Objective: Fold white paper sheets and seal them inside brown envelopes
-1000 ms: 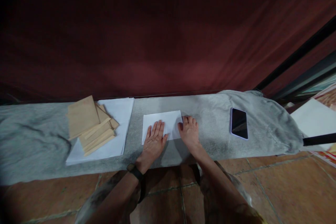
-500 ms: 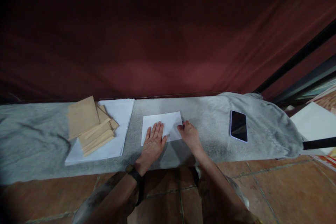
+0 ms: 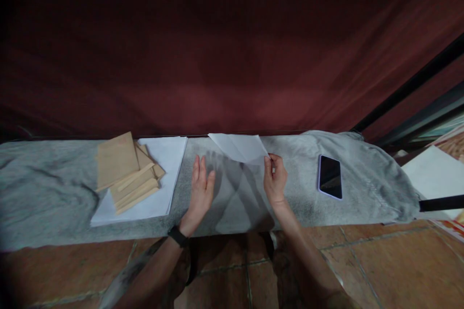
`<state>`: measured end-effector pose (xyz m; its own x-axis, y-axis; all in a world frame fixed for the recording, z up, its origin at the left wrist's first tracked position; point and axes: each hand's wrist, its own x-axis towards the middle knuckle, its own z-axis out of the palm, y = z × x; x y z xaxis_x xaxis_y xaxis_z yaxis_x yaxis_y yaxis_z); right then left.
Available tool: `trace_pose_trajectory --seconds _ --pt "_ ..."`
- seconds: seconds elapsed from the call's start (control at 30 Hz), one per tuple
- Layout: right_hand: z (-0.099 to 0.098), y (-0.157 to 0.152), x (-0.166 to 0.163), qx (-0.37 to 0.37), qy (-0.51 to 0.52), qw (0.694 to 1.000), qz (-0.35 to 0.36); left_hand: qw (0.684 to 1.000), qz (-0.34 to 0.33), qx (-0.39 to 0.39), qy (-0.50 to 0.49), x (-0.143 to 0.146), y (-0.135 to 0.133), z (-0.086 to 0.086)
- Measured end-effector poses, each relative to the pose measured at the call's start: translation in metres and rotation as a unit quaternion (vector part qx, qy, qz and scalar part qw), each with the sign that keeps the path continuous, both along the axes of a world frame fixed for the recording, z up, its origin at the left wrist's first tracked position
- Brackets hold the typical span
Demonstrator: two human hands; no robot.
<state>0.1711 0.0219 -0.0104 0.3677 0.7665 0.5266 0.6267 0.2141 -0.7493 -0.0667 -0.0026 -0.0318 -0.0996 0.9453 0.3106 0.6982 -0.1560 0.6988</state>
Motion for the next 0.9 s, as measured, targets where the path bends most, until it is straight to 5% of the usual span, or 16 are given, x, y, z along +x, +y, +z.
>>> trace_pose_trajectory --seconds 0.1,0.2,0.37,0.43,0.57,0.77,0.9 --pt "-0.001 -0.015 -0.003 0.009 -0.128 0.987 0.101 0.994 0.030 -0.014 -0.102 -0.004 0.002 0.005" --pt "-0.007 -0.031 -0.018 0.028 -0.236 0.937 0.256 0.967 0.050 -0.037 -0.248 -0.010 0.005 0.011" --pt "-0.008 -0.052 -0.043 0.052 -0.344 0.863 0.367 0.812 0.010 -0.181 -0.555 -0.033 0.020 0.024" --pt "-0.007 -0.057 -0.048 0.070 -0.357 0.847 0.387 0.787 0.004 -0.211 -0.580 -0.042 0.025 0.027" --pt "-0.004 -0.061 -0.050 0.079 -0.323 0.851 0.407 0.757 0.003 -0.280 -0.590 -0.048 0.026 0.024" --pt "0.001 -0.056 -0.038 0.000 -0.255 0.887 0.386 0.728 0.003 -0.314 -0.610 -0.041 0.025 0.017" --pt "-0.003 -0.046 -0.029 -0.054 -0.236 0.881 0.406 0.770 0.027 -0.282 -0.571 -0.033 0.028 0.008"
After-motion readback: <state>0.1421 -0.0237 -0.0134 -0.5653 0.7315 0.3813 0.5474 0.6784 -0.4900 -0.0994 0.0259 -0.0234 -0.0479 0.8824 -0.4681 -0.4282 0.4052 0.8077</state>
